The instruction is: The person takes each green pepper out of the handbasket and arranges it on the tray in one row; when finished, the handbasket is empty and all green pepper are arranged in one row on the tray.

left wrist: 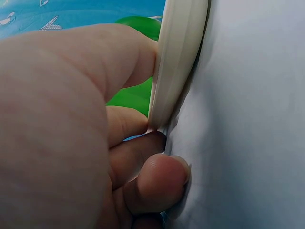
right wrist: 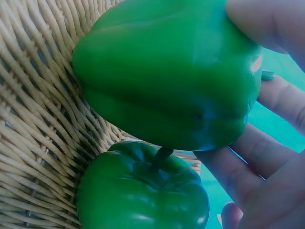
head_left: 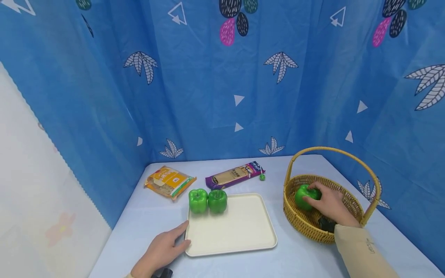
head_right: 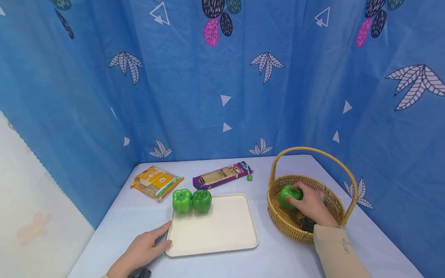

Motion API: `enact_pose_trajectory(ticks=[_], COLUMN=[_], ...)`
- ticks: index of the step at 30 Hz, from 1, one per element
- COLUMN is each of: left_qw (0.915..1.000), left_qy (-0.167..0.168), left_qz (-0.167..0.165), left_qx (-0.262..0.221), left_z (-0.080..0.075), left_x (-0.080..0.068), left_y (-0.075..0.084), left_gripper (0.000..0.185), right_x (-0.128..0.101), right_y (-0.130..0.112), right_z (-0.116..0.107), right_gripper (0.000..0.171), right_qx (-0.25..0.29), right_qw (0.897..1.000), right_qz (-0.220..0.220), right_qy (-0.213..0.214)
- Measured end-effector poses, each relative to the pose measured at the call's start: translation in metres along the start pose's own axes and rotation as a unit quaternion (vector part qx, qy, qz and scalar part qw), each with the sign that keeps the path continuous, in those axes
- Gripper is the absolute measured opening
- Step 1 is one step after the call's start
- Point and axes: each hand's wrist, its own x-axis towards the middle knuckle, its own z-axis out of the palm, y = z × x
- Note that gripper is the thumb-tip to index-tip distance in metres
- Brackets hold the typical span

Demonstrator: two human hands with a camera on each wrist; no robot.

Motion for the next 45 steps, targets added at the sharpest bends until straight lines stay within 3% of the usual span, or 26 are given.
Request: enact_pose_trajectory(ticks=[6,11,19,26,31,36,45], left_qw=[1.0000,0.9999,0.9999,1.0000,0.9999,0.9998,0.9998], left_qy=[0.005,-0.002,-0.004,0.003,-0.002,-0.007,-0.009], left_qz=[0.004,0.000,-0.003,-0.003,0.001,-0.003,0.004], left_qx=[0.006,-0.011,-0.014,-0.004,-0.010,-0.016,-0.017], left_z=[0.000,0.000,-0.001,-0.001,0.000,-0.001,-0.001], left_x=[0.000,-0.001,-0.001,-0.001,-0.003,-0.003,-0.002], left_y=[-0.001,-0.001,-0.001,0.000,0.000,-0.001,0.000], left_gripper=[0.075,0.076,0.077,0.077,0.077,0.078,0.077], right_x=[-0.001,0.000,-0.003,-0.008,-0.012,-0.004,0.015], right_y=[-0.002,-0.010,-0.035,-0.049,-0.065,-0.097,-0.158], right_z=[-0.002,-0.018,-0.055,-0.060,-0.053,-0.035,0.023], right_gripper=[0.055,0.057,0.057,0.050,0.049,0.049,0.035], right_qx=[0.016,0.038,0.041,0.061,0.073,0.106,0.127], right_qw=[1.000,0.999,0.999,0.998,0.996,0.993,0.981], right_qz=[0.007,0.015,-0.002,-0.026,-0.041,-0.057,-0.141], right_qy=[0.001,-0.013,0.010,0.023,0.016,-0.004,-0.043])
